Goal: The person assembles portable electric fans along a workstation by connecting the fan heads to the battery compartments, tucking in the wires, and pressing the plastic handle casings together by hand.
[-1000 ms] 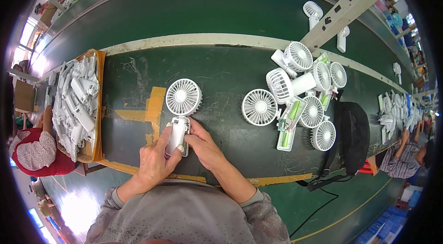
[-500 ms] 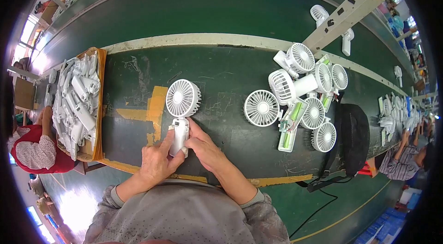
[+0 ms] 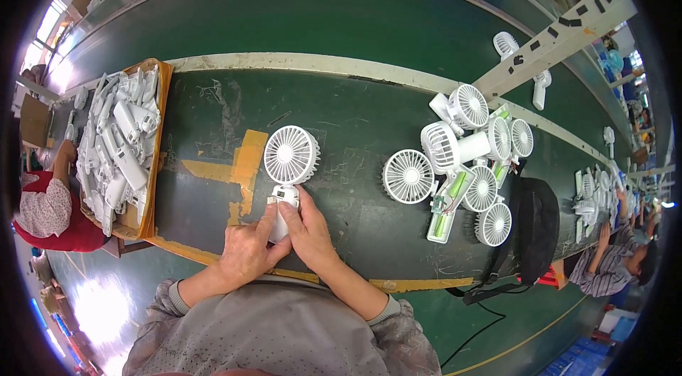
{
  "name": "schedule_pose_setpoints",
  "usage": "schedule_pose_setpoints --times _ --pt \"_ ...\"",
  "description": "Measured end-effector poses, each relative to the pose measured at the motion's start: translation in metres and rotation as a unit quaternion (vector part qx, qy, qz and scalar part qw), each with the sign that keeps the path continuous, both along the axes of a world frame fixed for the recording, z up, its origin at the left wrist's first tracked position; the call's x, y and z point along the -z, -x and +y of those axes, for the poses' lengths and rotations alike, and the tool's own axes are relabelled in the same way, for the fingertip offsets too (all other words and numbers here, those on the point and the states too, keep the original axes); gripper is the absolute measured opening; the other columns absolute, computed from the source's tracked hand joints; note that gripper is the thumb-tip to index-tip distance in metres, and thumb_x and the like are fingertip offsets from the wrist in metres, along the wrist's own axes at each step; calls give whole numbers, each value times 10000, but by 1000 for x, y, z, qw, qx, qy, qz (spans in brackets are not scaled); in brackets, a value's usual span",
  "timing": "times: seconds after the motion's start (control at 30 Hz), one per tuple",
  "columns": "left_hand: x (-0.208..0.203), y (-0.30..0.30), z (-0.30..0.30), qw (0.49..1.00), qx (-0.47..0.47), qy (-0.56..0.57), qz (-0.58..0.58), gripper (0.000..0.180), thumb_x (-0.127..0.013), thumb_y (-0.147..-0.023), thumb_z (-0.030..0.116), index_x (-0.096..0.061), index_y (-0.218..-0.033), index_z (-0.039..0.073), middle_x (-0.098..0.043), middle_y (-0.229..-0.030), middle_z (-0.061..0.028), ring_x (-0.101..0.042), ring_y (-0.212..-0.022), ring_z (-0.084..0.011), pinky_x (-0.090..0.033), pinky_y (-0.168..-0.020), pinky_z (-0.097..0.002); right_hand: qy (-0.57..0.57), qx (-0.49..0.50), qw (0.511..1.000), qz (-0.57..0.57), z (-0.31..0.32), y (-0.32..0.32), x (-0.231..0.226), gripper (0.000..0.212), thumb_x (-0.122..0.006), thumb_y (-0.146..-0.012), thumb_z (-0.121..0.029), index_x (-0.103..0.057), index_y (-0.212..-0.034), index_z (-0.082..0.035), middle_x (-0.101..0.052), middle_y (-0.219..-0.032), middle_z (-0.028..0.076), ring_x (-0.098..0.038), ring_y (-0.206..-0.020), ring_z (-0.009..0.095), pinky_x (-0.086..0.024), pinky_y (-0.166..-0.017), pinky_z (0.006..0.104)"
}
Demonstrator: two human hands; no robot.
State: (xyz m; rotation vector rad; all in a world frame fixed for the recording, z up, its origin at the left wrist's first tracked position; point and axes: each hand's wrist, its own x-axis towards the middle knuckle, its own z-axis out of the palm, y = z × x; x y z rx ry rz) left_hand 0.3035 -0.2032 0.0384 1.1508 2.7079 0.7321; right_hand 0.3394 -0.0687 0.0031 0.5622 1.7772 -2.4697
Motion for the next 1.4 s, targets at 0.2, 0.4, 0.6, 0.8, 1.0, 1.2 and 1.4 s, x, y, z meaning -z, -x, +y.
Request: schedule_pose_setpoints --times 0.2,0.4,0.6,0.8,1.0,1.2,1.4 --pt "-2 8 2 984 -57 -69 -152 496 -657 -784 239 -470 -1123 -71 -610 -660 -162 -617 -556 -284 -487 -501 -361 189 35 981 -20 7 0 -1 385 -448 -944 -149 -389 -1294 -1 -521 -1195 108 -510 -1068 163 -418 -925 313" --pt "8 28 -4 799 -104 -181 -564 335 -593 -864 271 -485 -957 -32 -633 -762 -156 -625 -636 -170 -484 -552 -322 264 25 963 50 9 0 -11 374 -436 -940 -143 -390 -1277 14 -489 -1252 158 -484 -1158 244 -394 -982 382" --pt "2 22 0 926 -10 -146 -349 370 -568 -856 302 -480 -920 -52 -618 -775 -227 -635 -651 -321 -476 -571 -389 213 30 976 42 8 1 -23 383 -497 -909 -137 -404 -1248 16 -499 -1225 185 -498 -1141 263 -397 -979 393" --pt "-9 19 4 946 -9 -131 -296 314 -587 -822 249 -510 -891 -48 -606 -671 -216 -617 -628 -377 -484 -571 -413 240 62 968 49 8 -1 -25 365 -526 -883 -117 -434 -1212 12 -537 -1162 194 -549 -1064 260 -430 -938 385" --pt "6 23 9 883 -55 -182 -430 238 -568 -849 163 -525 -941 -52 -636 -742 -151 -644 -616 -220 -510 -572 -325 226 49 972 27 13 8 -17 368 -535 -886 -128 -439 -1213 11 -557 -1141 165 -556 -1049 228 -454 -905 355" --pt "4 67 20 741 -100 -311 -587 204 -498 -900 131 -545 -1032 -18 -642 -794 -90 -614 -682 -123 -501 -591 -252 -372 130 910 126 40 2 -20 478 -616 -841 -174 -406 -1218 32 -551 -1109 228 -575 -966 334 -452 -848 388" --pt "-5 221 46 965 -151 -180 119 318 -521 -866 261 -557 -1035 -6 -625 -775 -178 -620 -658 -308 -474 -600 -376 -669 222 709 29 95 -26 -42 520 -669 -770 -175 -437 -1179 49 -448 -1208 268 -439 -1098 443 -353 -931 493"
